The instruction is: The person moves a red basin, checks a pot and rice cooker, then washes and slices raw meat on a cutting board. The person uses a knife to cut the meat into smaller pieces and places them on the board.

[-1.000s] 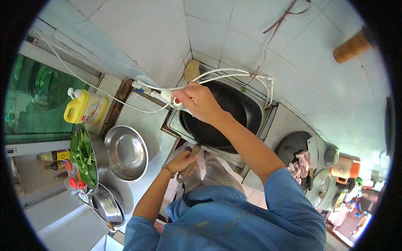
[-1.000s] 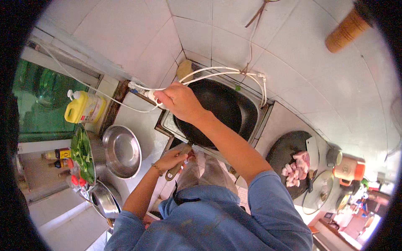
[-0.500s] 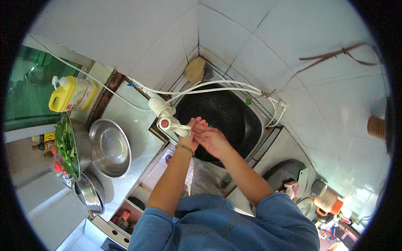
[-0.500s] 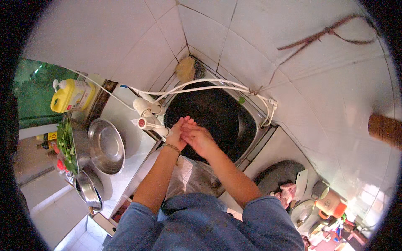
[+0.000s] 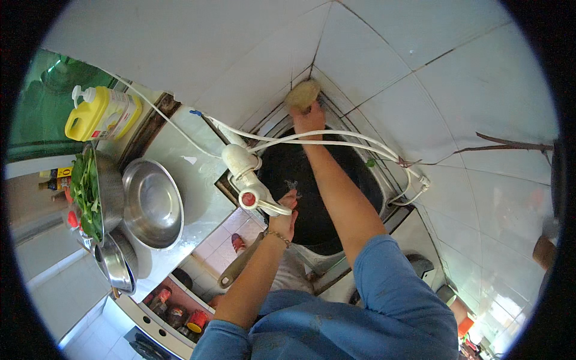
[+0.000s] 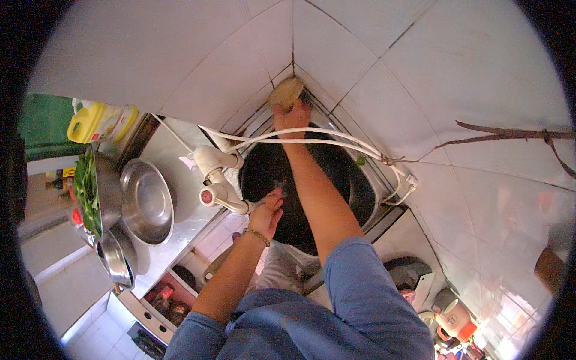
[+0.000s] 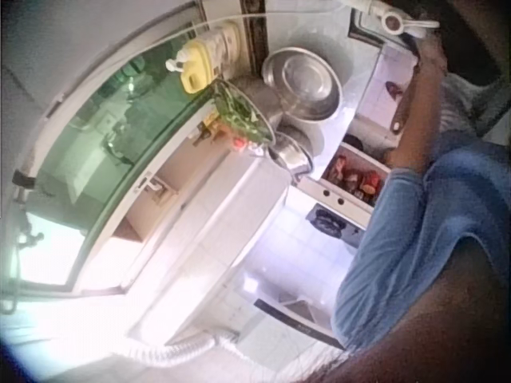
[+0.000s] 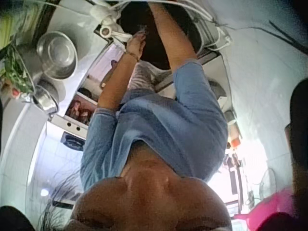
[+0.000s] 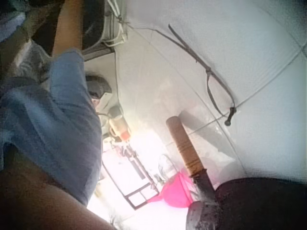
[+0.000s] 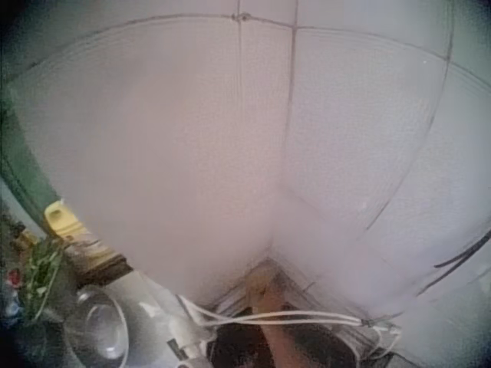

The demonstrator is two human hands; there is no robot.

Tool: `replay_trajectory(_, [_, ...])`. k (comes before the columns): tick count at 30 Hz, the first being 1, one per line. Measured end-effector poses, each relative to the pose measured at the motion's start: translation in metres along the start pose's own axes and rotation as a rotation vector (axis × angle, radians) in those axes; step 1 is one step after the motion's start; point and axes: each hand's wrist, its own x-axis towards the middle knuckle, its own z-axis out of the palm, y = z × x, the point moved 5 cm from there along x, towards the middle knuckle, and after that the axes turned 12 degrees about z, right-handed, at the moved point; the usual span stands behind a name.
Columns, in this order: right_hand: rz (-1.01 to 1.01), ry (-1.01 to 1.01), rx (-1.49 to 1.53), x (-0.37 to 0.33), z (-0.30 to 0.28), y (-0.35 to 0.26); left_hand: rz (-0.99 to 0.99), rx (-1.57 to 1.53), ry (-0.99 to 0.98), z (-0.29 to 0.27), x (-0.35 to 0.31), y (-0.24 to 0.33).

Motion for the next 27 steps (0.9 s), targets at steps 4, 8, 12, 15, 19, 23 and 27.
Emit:
replay_trajectory(4, [0.199, -0.292, 0.418, -0.005, -0.014, -0.014, 0.030, 0.043, -0.074, 0.000, -0.008, 0.000])
replay_trajectory(8, [0.304, -0.404, 0.568, -0.013, -0.034, -0.023, 0.170, 0.449, -0.222, 0.007, -0.011, 0.010])
replay_trajectory(12, [0.127, -0.417, 0.579, -0.032, -0.053, -0.018, 0.614, 0.870, -0.369, 0.011, -0.029, 0.039])
replay_trajectory(15, [0.095, -0.316, 0.454, -0.064, -0.069, 0.011, 0.898, 1.045, -0.402, -0.002, -0.062, 0.068])
replay_trajectory(19, [0.047, -0.235, -0.026, -0.118, -0.091, 0.066, 0.955, 1.320, -0.368, -0.036, -0.106, 0.103])
replay_trajectory(23, [0.035, -0.186, -0.616, -0.149, -0.101, 0.135, 0.802, 1.515, -0.364, -0.072, -0.136, 0.107])
replay_trajectory(27, [0.062, -0.159, -0.618, -0.106, -0.059, 0.172, 0.534, 1.348, -0.539, -0.093, -0.121, 0.088])
